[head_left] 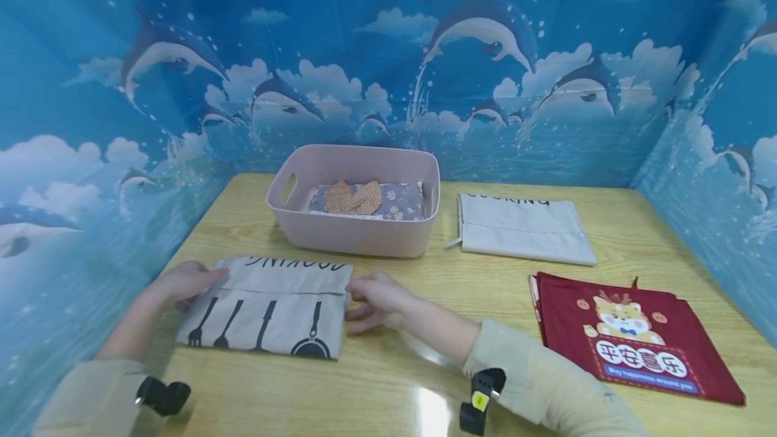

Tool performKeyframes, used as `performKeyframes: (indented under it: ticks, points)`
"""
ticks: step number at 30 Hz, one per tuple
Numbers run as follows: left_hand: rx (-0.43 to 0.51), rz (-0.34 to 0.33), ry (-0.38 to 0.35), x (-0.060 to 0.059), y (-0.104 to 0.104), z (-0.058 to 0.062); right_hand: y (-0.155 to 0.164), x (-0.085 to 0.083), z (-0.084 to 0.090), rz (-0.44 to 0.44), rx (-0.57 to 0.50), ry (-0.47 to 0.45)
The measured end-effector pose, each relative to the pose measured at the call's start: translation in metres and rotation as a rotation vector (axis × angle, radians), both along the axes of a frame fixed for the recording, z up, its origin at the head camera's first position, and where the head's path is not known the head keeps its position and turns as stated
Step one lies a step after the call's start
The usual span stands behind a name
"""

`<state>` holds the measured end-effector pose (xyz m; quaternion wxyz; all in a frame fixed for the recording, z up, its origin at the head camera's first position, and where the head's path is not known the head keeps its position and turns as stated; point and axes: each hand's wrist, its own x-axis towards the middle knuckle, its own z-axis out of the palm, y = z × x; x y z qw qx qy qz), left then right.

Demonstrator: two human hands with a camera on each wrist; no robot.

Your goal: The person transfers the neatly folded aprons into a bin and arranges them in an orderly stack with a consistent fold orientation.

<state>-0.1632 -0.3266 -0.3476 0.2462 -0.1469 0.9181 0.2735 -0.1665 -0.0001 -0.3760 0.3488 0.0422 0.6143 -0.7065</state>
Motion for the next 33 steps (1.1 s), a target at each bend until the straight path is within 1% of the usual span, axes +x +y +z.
performKeyframes:
  ticks: [4, 6, 8, 14, 17, 19, 23, 26, 28, 30, 33]
  points:
    - [0.019, 0.003, 0.000, -0.002, -0.003, -0.003, -0.002, 0.002, 0.004, -0.053, -0.116, -0.089]
    - [0.025, -0.004, 0.006, -0.002, -0.005, -0.003, -0.003, 0.004, 0.006, -0.068, -0.152, -0.109]
    - [0.026, -0.004, 0.014, -0.003, -0.006, -0.003, -0.004, 0.005, 0.008, -0.073, -0.164, -0.110]
    - [0.050, 0.002, 0.005, -0.003, -0.008, -0.001, -0.007, 0.005, 0.005, -0.072, -0.149, -0.089]
    - [0.088, 0.010, -0.009, -0.003, -0.007, -0.001, -0.009, 0.004, 0.001, -0.080, -0.125, -0.080]
    - [0.126, 0.010, -0.015, -0.004, -0.008, -0.002, -0.010, 0.004, -0.001, -0.088, -0.104, -0.072]
    - [0.254, 0.023, -0.026, -0.004, -0.009, -0.005, -0.010, 0.003, -0.003, -0.102, -0.051, -0.043]
    - [0.315, 0.037, -0.036, -0.006, -0.010, -0.006, -0.009, 0.003, -0.003, -0.117, -0.034, -0.034]
    - [0.324, 0.045, -0.040, -0.007, -0.010, -0.006, -0.009, 0.003, -0.004, -0.128, -0.034, -0.037]
    - [0.311, 0.050, -0.038, -0.007, -0.011, -0.006, -0.009, 0.003, -0.003, -0.145, -0.047, -0.047]
    - [0.321, 0.055, -0.017, -0.006, -0.013, -0.007, -0.009, 0.003, -0.004, -0.173, -0.075, -0.067]
